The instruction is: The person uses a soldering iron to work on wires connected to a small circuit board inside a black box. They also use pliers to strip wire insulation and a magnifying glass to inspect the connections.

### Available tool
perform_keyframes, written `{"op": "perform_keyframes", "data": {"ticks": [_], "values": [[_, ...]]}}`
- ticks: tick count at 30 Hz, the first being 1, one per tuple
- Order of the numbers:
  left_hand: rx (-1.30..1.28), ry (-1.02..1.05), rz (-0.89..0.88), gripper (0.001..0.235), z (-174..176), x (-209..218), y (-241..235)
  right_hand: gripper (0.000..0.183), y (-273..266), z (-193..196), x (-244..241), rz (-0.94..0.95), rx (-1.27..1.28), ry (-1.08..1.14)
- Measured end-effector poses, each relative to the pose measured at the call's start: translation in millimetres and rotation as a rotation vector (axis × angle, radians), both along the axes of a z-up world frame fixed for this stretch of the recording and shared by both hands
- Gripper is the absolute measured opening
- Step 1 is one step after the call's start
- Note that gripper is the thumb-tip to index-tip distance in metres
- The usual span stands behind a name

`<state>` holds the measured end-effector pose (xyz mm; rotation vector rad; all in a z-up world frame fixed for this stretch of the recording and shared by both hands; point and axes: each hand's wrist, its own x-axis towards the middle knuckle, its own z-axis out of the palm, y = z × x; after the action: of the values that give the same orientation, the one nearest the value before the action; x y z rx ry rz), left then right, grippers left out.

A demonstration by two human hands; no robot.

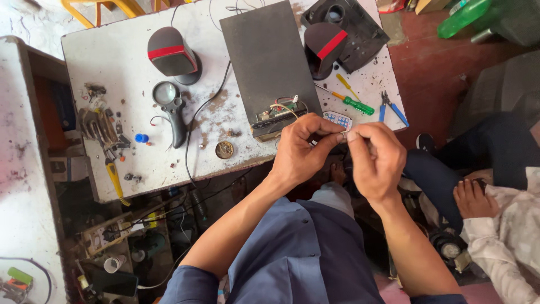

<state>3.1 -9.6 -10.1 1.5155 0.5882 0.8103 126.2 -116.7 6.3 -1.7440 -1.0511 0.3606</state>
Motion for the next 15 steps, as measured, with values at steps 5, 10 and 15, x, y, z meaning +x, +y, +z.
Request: {"op": "perform_keyframes", "data": {"ticks": [5,10,15], "values": [[0.019,0.02,-0.028,0.01,-1,-2,-1,0.023,-2,-21,26,0.094,-0.019,1.346],[-0.011,0.036,-0.027,0.01,-4,1,2,0.04,-12,-22,29,0.247,0.024,1.212],[-0.094,0.038,-0.015,0.008,-7,4,1,0.015,-8,0,7,0.028,0.068,-0.179]]}}
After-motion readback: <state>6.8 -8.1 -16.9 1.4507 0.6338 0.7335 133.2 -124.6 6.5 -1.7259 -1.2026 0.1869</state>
